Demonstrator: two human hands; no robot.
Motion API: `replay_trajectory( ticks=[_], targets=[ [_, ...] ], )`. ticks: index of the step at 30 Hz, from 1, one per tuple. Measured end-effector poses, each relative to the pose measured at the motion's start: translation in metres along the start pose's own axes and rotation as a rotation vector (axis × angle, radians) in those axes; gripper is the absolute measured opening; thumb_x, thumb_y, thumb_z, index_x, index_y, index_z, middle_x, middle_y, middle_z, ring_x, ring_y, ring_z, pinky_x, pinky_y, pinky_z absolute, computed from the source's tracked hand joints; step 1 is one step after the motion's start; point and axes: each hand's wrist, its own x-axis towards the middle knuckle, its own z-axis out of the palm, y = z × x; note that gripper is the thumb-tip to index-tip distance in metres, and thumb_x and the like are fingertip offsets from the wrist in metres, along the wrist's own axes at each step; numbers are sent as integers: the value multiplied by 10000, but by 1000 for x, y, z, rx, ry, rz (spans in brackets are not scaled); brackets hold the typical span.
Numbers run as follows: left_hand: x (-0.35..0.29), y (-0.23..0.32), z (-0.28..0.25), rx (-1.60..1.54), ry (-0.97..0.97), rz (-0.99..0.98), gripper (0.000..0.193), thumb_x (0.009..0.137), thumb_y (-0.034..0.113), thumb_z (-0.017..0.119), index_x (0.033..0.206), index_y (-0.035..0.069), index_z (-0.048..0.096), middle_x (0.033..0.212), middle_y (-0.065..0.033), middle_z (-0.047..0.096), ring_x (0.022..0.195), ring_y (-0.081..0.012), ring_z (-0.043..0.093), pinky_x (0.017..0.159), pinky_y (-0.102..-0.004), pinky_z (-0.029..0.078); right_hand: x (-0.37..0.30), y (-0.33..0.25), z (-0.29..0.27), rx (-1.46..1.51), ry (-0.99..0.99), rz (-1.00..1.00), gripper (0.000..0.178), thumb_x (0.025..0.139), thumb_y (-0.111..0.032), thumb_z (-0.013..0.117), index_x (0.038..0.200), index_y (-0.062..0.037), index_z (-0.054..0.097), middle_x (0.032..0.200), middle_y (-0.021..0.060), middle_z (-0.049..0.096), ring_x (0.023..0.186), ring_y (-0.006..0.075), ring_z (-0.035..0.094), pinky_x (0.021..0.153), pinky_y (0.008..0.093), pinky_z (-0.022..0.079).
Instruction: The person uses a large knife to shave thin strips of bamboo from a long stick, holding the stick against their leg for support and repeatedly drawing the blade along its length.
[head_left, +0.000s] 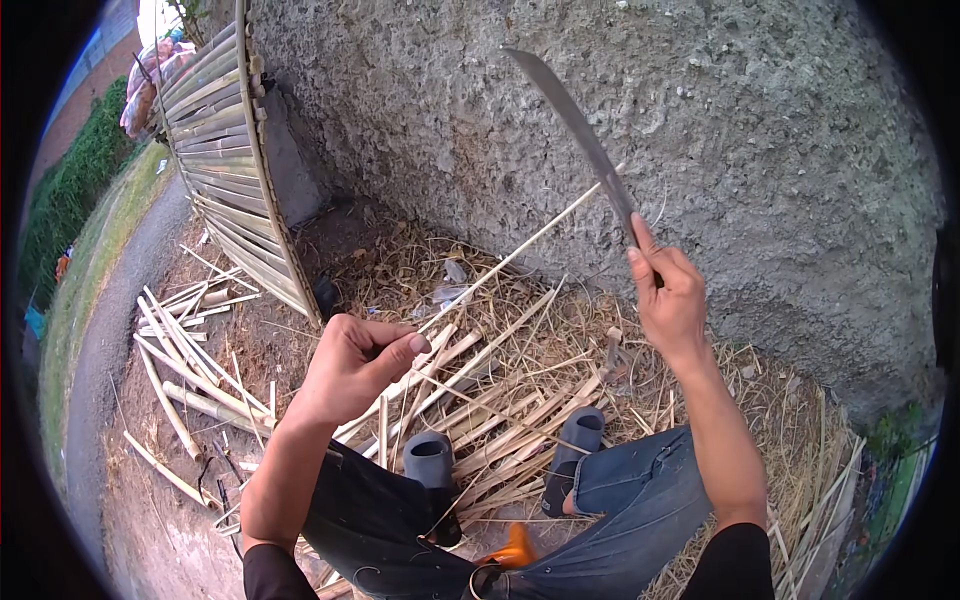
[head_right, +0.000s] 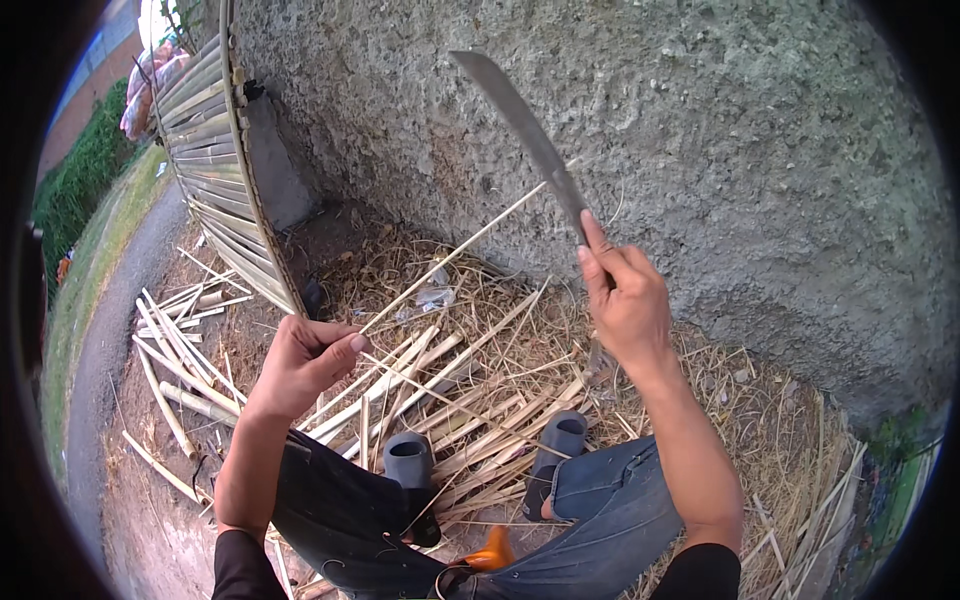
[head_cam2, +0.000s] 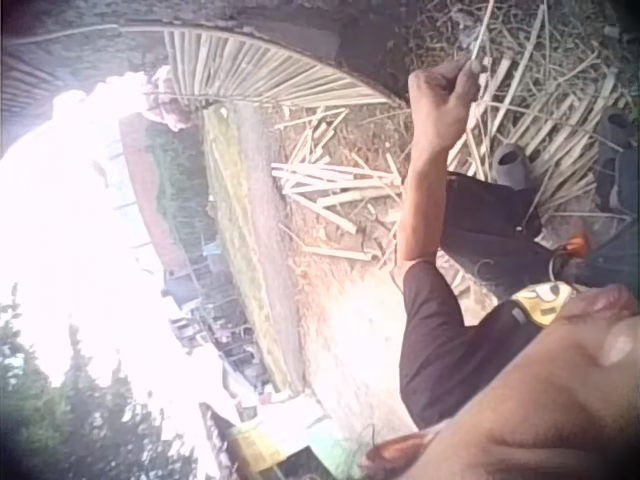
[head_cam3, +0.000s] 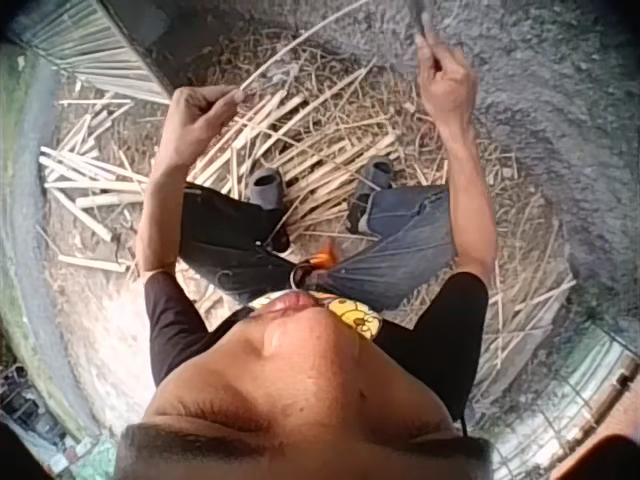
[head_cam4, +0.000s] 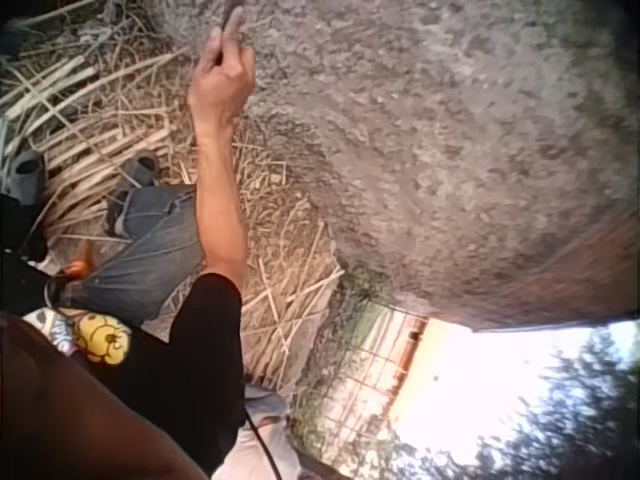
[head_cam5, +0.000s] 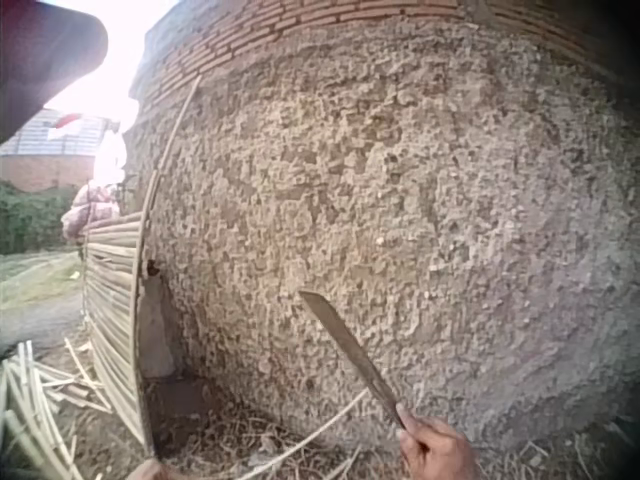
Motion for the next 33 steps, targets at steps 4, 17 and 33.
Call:
replay_trajectory(
  ticks=[4, 17, 33],
  targets=[
    [-2, 6, -1, -25, -39, -10, 310, 990, 209, 678, 843, -61, 714, 596, 74, 455, 589, -20, 354, 496, -257, 292, 1, 53, -26, 118, 115, 293, 422, 1033, -285, 603, 1423, -123, 580, 688, 0, 508, 554, 82, 495, 503, 305, 419],
    [9, 7, 55, 96, -111, 39, 205, 986, 147, 651, 954, -40, 730, 621, -4, 620, 563, -22, 490, 502, -257, 405, -13, -43, -24, 1219, 18, 630, 801, 883, -127, 785, 1524, 7, 325, 976, 127, 690, 521, 68, 527, 448, 261, 495],
    [2, 4, 0, 274, -367, 129, 134, 960, 108, 640, 933, 8, 725, 662, -84, 689, 581, -191, 667, 583, -320, 508, -6, -15, -35, 1350, 100, 673, 654, 973, -174, 689, 1538, -110, 366, 863, -21, 552, 560, 34, 433, 510, 232, 411]
  ],
)
